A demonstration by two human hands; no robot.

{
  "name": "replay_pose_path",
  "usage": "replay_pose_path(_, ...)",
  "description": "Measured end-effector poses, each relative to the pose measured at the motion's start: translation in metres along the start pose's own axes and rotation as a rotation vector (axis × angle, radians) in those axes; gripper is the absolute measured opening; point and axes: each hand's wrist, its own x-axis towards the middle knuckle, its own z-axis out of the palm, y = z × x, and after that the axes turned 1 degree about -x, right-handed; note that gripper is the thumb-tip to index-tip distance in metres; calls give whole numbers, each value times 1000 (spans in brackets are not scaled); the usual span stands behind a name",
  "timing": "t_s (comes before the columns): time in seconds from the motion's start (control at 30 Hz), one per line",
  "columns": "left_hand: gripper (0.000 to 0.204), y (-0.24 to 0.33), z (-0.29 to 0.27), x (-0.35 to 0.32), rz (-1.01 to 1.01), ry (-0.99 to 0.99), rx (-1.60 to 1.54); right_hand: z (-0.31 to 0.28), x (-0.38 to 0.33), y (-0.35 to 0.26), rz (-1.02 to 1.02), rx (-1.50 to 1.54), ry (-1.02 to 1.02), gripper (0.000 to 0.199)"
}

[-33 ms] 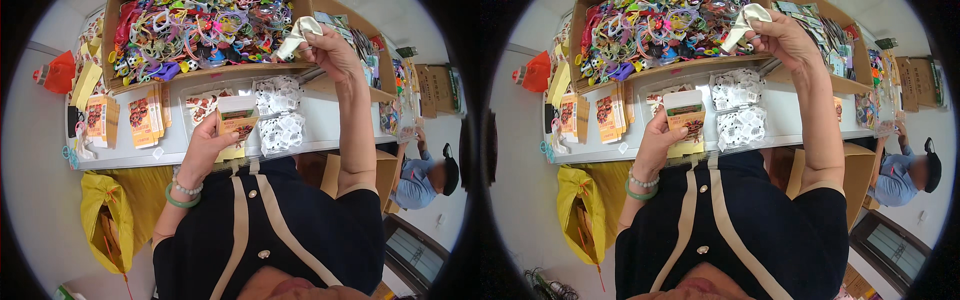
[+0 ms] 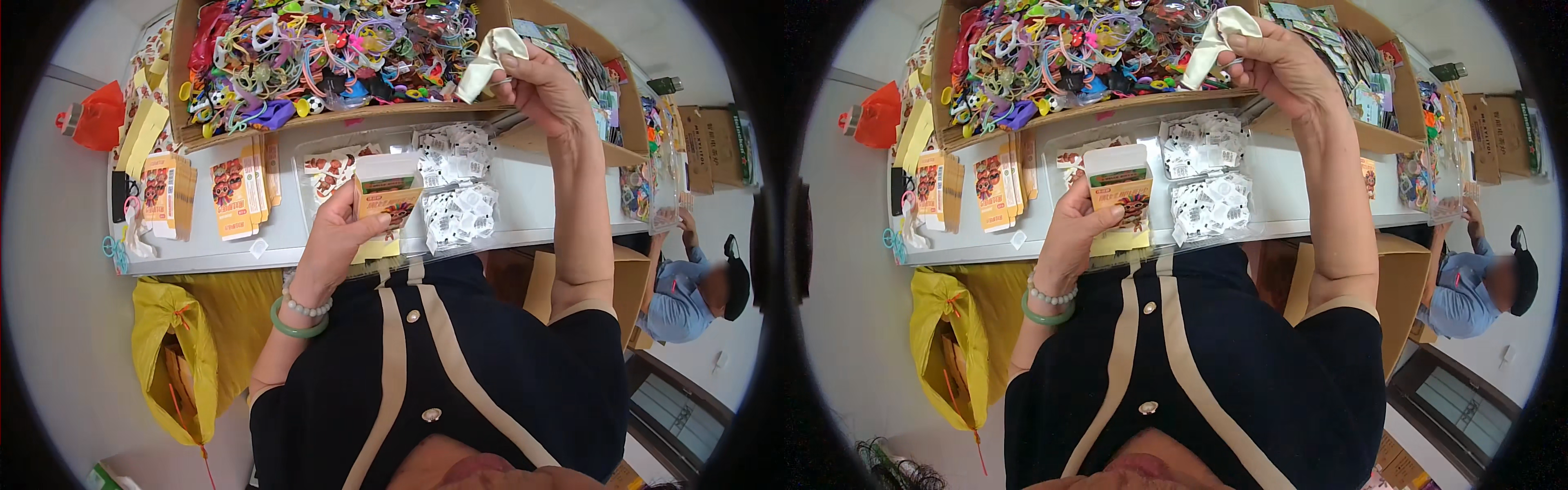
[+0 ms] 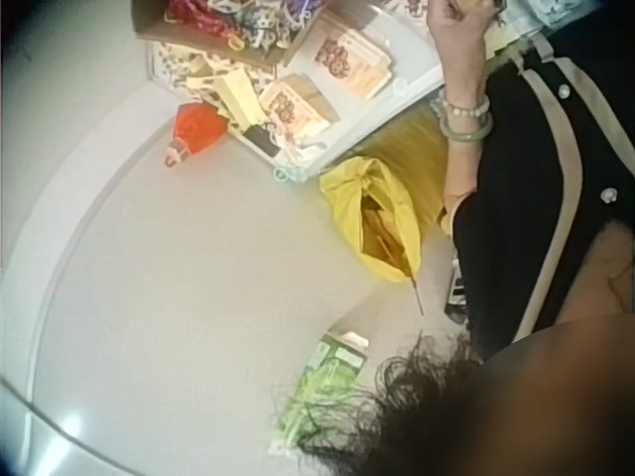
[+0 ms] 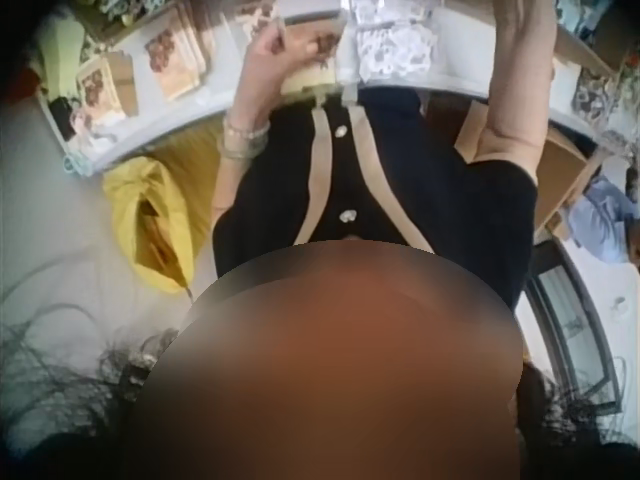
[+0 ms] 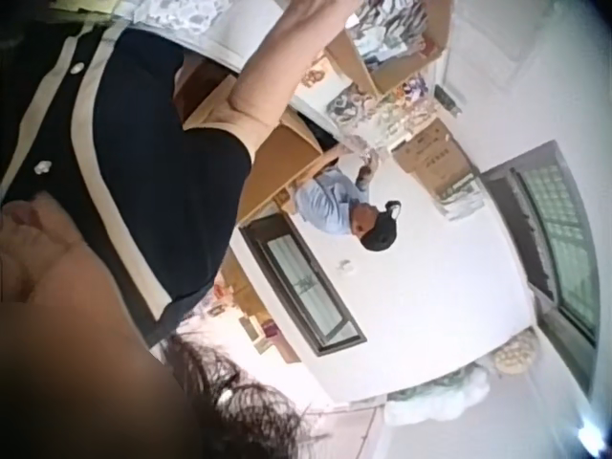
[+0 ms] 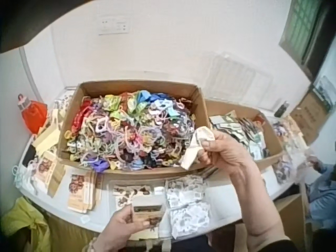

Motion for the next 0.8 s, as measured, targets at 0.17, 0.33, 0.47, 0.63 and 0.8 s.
replay_pose_path(0.17, 34, -13, 2, 2, -39, -5, 25, 35, -29, 9, 45, 282, -143, 29)
replay_pose_path(0.33, 31, -12, 8, -4, 36, -68, 123, 86, -56, 21, 89, -296, -150, 16)
replay_pose_path(0.47, 41, -7, 12, -11, 52, -118, 119, 96, -72, 39, -476, -1091, -82, 18)
replay_pose_path(0.63, 36, -7, 14, -13, 64, -96, 53, 107, -88, 39, -655, -1285, -158, 23)
replay_pose_path(0.8, 27, -18, 4, -9, 116, -87, 196, 106, -95, 26, -482, -1304, -321, 21)
